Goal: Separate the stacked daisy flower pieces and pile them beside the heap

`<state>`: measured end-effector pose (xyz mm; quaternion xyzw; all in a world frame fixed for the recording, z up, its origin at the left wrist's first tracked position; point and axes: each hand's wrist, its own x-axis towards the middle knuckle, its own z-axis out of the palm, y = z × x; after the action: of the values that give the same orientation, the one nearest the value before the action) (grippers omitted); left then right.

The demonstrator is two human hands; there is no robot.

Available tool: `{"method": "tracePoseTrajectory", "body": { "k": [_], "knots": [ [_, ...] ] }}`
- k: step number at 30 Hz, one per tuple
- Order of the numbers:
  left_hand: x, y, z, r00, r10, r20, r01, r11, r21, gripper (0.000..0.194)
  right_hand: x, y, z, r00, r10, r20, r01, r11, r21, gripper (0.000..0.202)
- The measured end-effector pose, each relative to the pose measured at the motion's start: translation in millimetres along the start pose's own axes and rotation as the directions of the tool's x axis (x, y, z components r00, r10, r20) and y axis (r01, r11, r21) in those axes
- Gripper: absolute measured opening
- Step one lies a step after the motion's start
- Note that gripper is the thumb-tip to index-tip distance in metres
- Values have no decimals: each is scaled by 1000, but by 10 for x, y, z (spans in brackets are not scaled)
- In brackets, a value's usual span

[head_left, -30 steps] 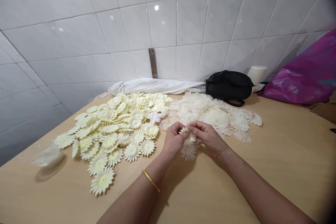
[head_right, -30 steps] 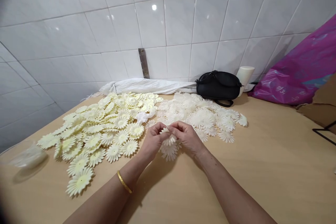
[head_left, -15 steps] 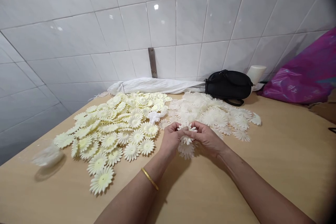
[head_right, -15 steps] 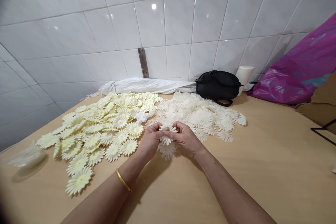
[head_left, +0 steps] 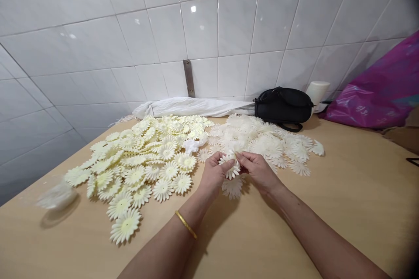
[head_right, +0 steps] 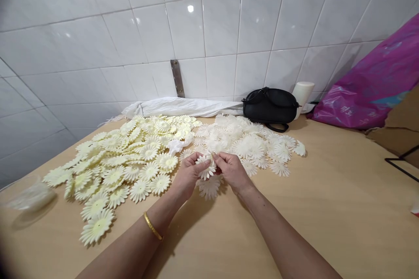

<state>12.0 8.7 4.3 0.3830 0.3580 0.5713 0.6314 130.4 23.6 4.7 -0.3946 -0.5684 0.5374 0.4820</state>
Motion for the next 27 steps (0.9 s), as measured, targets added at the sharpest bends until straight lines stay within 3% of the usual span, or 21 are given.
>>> {"method": "tracePoseTrajectory", "body": {
  "k": [4,6,8,11,15,17,21,24,27],
  "knots": [
    [1,-5,5,1000,18,-1,-18,999,31,29,43,40,-58,981,-52,-187,37,996,-79,38],
    [-3,3,7,999,33,-30,-31,998,57,27,82,47,-122,947,-2,-321,-7,1000,-29,37],
    [-7,15,2,996,38,-76,-30,995,100,24,110,29,-177,927,53,-372,-40,998,43,36],
    [-3,28,-20,992,31,-124,-11,986,165,26,103,-25,-185,965,31,-260,-3,994,108,32],
    [13,37,-40,995,35,-93,-15,978,209,27,37,-77,-104,997,-14,-80,22,995,96,30],
    [14,43,-36,995,21,-98,-1,980,200,22,16,-86,-81,999,24,-30,-22,997,73,32],
    [-3,53,-22,996,-2,-86,19,980,198,30,13,-84,-96,999,43,25,-44,997,66,30],
    [0,42,-35,998,44,-36,-36,979,199,25,11,-86,-118,995,50,89,-56,996,68,25],
    [20,13,-59,995,87,-52,-77,981,176,24,1,-94,-121,985,79,156,-100,987,128,22]
  ]
}}
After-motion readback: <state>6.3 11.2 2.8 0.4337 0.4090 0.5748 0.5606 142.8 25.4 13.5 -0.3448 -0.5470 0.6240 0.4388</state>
